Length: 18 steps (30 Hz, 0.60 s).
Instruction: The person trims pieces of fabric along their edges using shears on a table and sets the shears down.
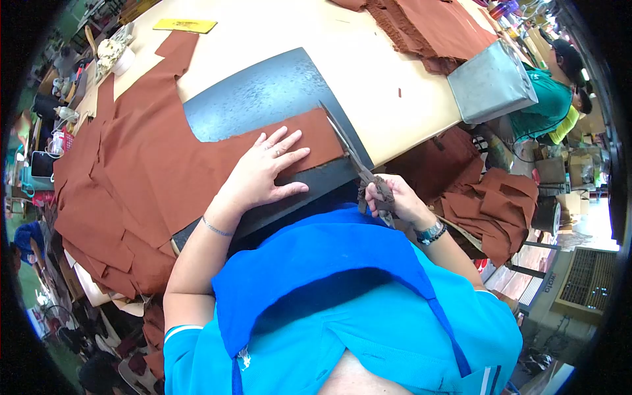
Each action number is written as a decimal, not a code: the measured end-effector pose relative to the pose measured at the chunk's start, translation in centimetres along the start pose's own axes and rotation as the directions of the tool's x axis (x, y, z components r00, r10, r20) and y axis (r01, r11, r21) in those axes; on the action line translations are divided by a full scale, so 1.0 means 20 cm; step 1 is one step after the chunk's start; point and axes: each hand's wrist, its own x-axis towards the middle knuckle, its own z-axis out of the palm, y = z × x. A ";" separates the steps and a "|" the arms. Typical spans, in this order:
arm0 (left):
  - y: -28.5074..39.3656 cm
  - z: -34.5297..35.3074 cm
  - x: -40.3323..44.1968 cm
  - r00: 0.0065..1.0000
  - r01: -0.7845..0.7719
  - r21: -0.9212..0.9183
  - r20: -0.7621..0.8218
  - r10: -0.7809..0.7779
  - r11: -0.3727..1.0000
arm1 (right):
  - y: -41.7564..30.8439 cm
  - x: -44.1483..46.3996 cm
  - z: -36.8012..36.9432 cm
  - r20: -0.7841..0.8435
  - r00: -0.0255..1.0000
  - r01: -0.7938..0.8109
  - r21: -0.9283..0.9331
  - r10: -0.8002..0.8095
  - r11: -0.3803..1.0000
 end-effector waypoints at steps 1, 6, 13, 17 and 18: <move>0.00 0.00 0.00 1.000 -0.010 0.001 -0.001 0.010 1.000 | -0.01 0.01 0.01 -0.015 1.000 -0.006 0.003 0.006 1.000; 0.01 0.01 0.00 1.000 -0.028 0.014 -0.013 0.028 1.000 | -0.06 0.03 0.00 -0.030 0.999 0.021 -0.011 -0.021 1.000; 0.03 -0.15 0.00 0.994 0.100 -0.060 -0.039 -0.103 0.993 | -0.26 0.18 -0.23 -0.331 0.896 -0.030 -0.708 -0.295 0.705; 0.09 -0.49 -0.06 0.930 0.035 -0.274 -0.343 -0.131 0.961 | -0.36 0.34 -0.47 -0.338 0.774 -0.145 -0.918 -0.536 0.369; 0.13 -0.60 -0.09 0.901 -0.022 -0.322 -0.417 -0.121 0.946 | -0.34 0.39 -0.57 -0.262 0.753 -0.166 -0.963 -0.604 0.210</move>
